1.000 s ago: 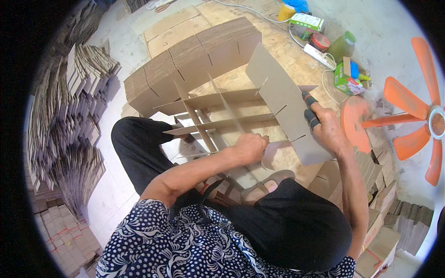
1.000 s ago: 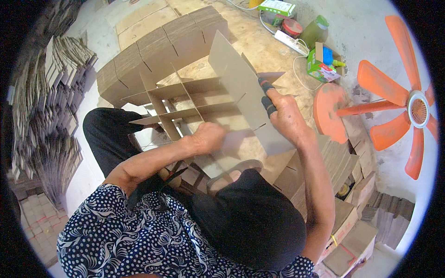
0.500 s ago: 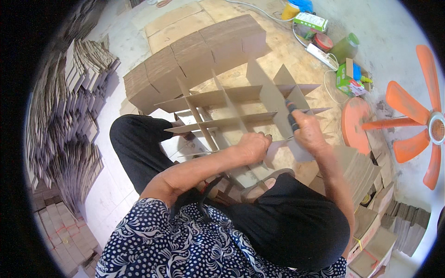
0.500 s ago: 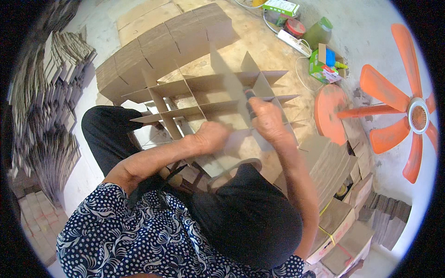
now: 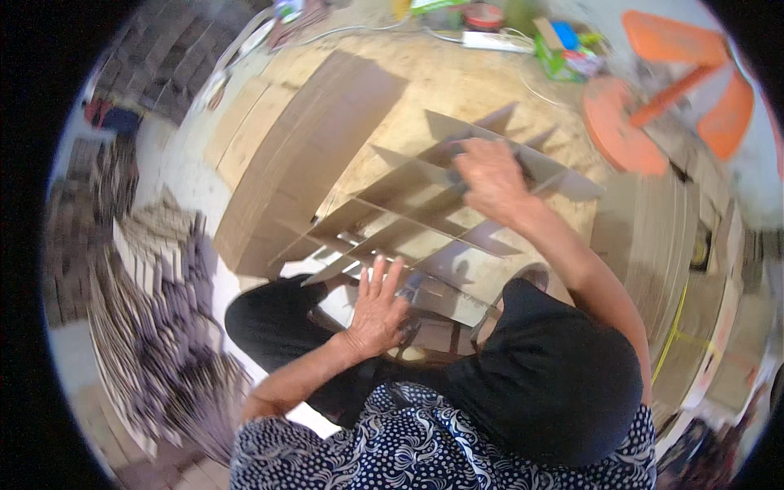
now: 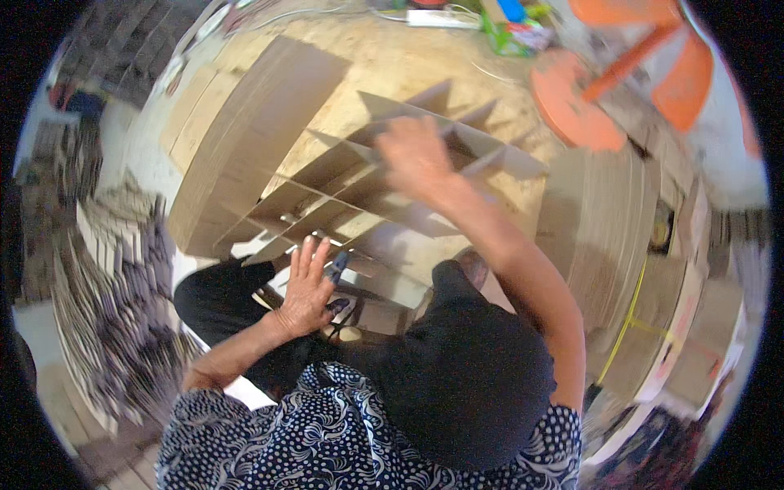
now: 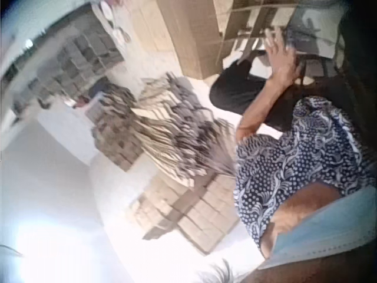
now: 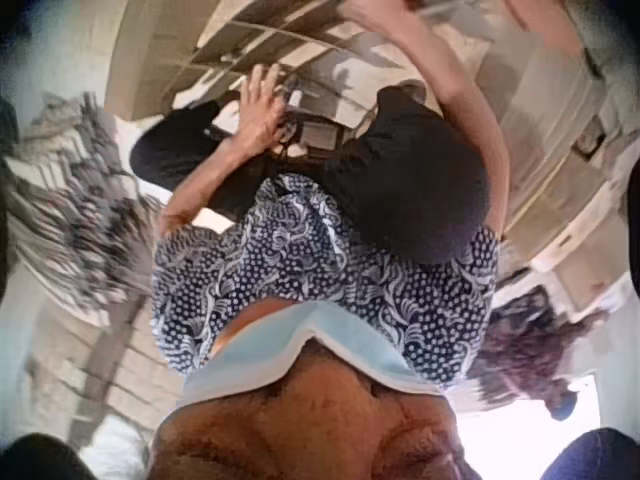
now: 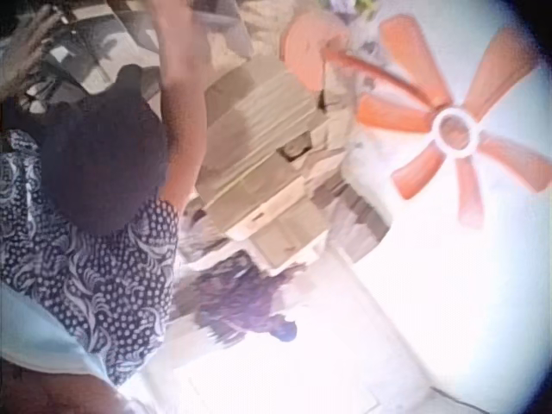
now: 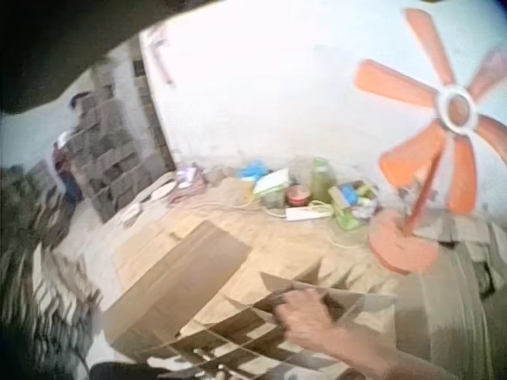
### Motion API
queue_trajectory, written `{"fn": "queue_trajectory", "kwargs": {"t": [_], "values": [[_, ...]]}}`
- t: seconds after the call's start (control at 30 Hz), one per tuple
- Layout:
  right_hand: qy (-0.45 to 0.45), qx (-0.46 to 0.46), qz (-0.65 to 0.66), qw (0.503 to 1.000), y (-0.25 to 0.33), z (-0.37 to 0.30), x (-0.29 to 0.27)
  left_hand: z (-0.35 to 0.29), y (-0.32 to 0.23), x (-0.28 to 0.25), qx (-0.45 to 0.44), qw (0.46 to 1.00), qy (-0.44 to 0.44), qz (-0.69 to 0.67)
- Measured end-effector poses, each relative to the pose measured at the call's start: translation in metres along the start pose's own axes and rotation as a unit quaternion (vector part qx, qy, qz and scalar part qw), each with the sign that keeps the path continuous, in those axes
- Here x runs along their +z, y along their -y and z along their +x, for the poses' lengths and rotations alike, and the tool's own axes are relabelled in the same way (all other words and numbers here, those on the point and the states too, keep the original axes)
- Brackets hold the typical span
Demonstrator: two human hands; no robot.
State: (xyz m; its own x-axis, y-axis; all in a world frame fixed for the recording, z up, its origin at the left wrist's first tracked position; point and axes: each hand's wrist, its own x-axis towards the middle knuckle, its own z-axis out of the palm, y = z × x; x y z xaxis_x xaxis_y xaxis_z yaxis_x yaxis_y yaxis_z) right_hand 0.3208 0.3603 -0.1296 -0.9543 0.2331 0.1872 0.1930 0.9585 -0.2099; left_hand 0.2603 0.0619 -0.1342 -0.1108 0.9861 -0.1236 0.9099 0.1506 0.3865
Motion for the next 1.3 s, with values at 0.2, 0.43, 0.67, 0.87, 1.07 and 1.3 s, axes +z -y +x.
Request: {"fn": "queue_trajectory", "kwargs": {"t": [0.2,0.43,0.67,0.87,1.07,1.3], "values": [[0.003,-0.117,0.109,0.987,0.044,-0.042,0.040,0.058,0.019,0.021,-0.014,0.991,-0.059,0.122],[-0.235,0.131,0.052,0.962,-0.015,-0.187,-0.013,0.102,0.018,0.009,0.016,0.993,-0.112,0.039],[-0.264,0.458,0.011,0.849,-0.034,-0.337,-0.003,0.107,0.037,-0.095,-0.018,0.966,-0.248,0.074],[-0.253,0.466,-0.045,0.846,-0.041,-0.361,0.000,0.010,0.073,-0.215,-0.063,0.841,-0.504,0.186],[-0.256,0.454,-0.064,0.851,-0.048,-0.351,-0.007,-0.262,0.150,-0.162,-0.449,0.730,-0.494,0.151],[-0.288,0.483,-0.095,0.821,-0.041,-0.374,-0.041,-0.374,0.220,0.027,-0.497,0.615,-0.572,-0.218]]}}
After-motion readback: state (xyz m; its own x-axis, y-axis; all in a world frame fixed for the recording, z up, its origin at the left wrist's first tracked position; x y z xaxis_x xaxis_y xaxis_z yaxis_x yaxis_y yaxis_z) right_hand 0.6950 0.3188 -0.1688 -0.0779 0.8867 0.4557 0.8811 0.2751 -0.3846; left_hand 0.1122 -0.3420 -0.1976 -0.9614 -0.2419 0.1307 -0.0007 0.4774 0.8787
